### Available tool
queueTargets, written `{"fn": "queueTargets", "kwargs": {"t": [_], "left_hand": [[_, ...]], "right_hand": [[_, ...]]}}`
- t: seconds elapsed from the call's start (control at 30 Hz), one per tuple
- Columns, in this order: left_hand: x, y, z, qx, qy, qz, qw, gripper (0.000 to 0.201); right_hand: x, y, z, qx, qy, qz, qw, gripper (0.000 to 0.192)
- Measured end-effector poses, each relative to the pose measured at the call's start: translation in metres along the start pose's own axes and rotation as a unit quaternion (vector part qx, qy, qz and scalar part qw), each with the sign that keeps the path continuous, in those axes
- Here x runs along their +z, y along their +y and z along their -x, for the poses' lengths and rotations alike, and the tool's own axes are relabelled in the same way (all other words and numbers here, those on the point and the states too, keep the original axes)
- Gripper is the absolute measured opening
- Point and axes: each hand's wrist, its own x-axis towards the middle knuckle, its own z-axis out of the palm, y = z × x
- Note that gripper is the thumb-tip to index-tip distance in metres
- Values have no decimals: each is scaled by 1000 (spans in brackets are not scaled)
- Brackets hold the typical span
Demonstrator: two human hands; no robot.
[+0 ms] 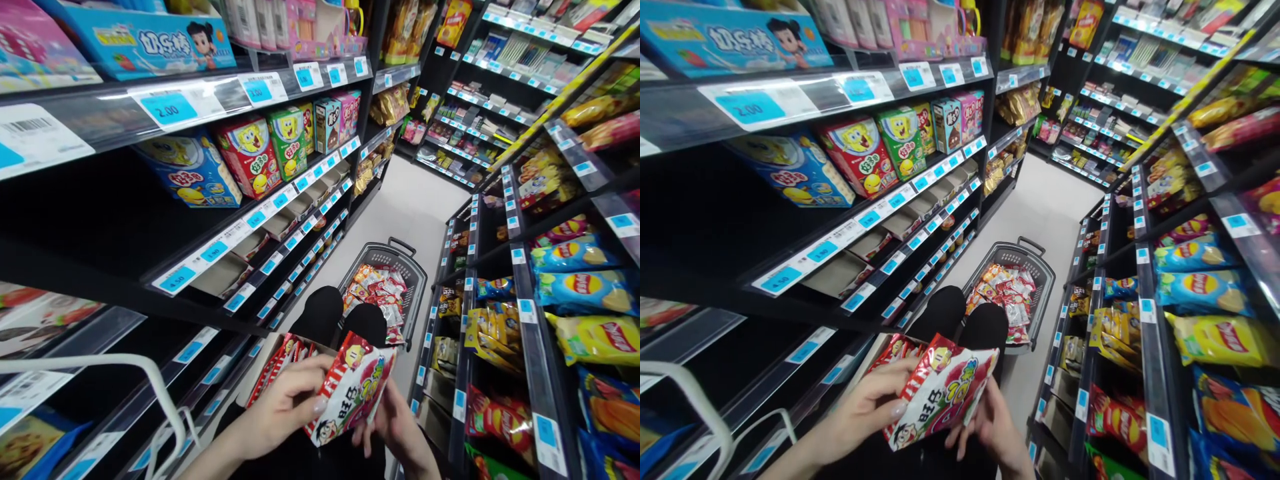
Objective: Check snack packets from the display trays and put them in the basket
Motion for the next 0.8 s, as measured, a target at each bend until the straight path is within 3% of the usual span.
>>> {"fn": "queueTargets", "kwargs": {"t": [0.03,0.1,0.17,0.23,0.3,0.4,0.43,0.5,0.57,0.7,0.8], "left_hand": [[0,2,0,-7,-10,-6,1000,58],[-1,6,0,-11,-26,-14,1000,57],[-3,7,-1,-9,-20,-18,1000,53],[-3,3,-1,-39,-2,7,999,50],[-1,-2,-3,-106,-6,114,988,52],[4,-10,-4,-175,-46,332,926,61],[5,-11,-4,-175,-51,377,908,64],[8,-10,-5,-156,-37,407,899,63],[11,-8,-5,-138,-19,387,911,60],[16,-6,-8,-140,13,330,933,55],[18,-7,-14,-152,68,273,947,37]], "right_hand": [[7,-3,7,-16,-27,-16,999,94],[13,-15,16,-77,-14,-10,997,66],[12,-30,18,-150,53,24,987,38],[8,-49,18,-231,102,63,965,30],[6,-66,19,-332,130,121,927,25],[12,-82,25,-446,127,216,859,19],[15,-84,27,-456,127,222,852,18],[21,-85,31,-441,131,193,866,14],[23,-83,36,-395,155,161,891,13],[14,-81,46,-273,208,259,903,30],[-1,-81,57,-219,222,281,908,35]]}}
